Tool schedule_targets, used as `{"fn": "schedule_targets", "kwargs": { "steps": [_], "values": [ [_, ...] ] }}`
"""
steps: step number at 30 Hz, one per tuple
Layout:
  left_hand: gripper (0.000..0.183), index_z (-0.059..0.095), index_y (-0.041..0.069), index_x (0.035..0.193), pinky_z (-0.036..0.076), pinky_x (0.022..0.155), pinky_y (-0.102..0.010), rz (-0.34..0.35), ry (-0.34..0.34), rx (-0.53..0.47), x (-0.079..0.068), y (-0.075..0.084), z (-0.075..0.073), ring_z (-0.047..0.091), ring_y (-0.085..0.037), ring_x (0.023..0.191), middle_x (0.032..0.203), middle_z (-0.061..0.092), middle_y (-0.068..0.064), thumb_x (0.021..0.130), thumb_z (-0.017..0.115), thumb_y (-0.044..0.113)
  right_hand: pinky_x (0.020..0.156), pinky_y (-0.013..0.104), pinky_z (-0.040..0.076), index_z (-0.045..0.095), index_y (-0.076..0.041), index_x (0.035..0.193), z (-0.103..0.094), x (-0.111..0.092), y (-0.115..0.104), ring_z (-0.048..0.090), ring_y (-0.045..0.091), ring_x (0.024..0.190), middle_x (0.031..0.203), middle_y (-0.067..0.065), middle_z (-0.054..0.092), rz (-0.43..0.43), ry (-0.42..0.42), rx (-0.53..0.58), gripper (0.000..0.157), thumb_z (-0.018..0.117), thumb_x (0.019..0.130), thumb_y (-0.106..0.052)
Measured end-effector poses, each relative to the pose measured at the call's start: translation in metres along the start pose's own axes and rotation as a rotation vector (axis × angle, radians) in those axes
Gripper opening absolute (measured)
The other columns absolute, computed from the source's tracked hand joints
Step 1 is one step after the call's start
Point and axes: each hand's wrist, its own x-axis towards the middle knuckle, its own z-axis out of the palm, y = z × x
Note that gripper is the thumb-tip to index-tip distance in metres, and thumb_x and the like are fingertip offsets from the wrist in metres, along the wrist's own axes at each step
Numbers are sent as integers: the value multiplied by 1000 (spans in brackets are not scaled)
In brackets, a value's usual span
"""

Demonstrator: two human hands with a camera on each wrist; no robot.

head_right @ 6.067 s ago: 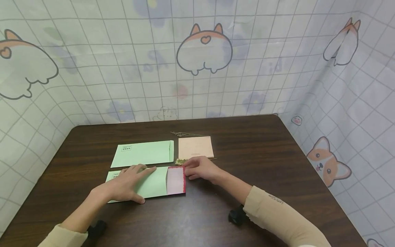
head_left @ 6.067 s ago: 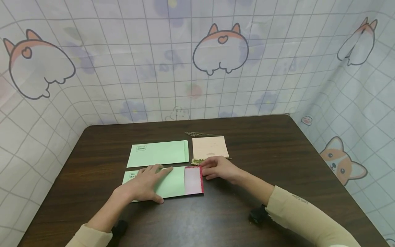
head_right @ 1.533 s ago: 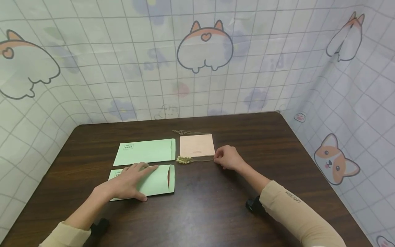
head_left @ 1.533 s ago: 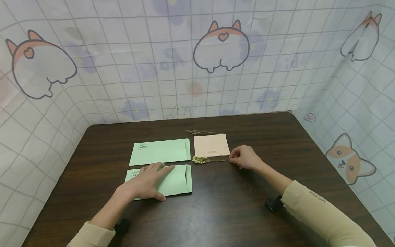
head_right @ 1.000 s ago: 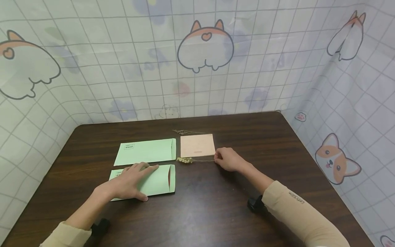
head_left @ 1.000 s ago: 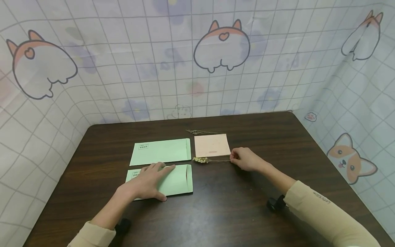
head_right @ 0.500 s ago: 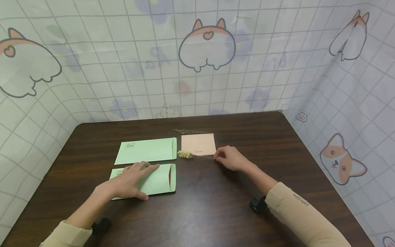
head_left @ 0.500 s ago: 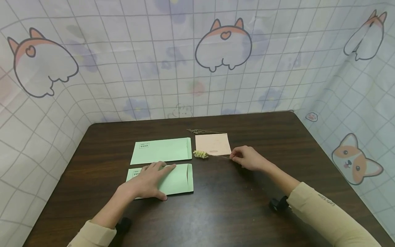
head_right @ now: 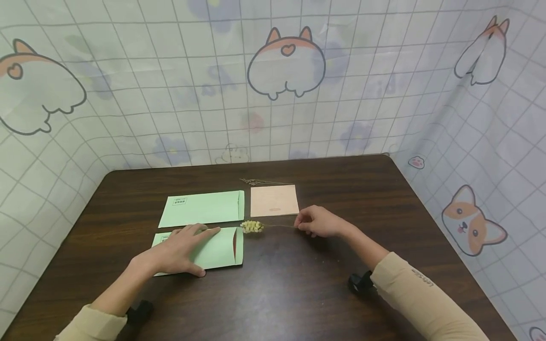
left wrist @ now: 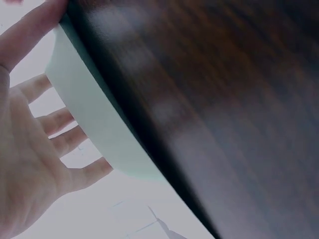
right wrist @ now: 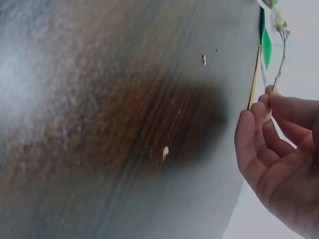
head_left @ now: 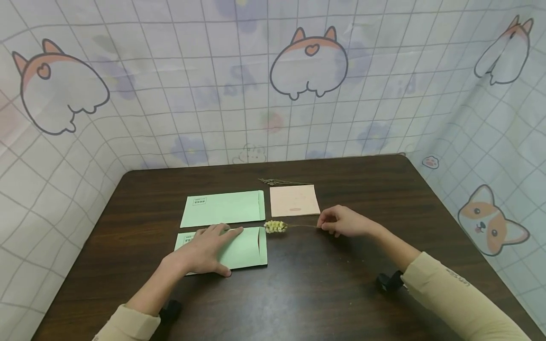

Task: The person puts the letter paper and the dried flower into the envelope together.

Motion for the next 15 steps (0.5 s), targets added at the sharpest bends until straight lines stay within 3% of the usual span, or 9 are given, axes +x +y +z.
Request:
{"fn": "schedule_targets", "kwargs": {
  "steps": [15],
  "values": [
    [105, 39, 15, 159, 37, 100, -65, 28, 14, 3, -2, -1, 0, 46, -33, 133, 144, 47, -12, 73, 92, 43, 69, 36, 56, 70, -1, 104, 7, 7, -13, 59, 21, 74, 85, 7, 62, -38, -140, -10, 12, 58, 104, -4]
  ]
}}
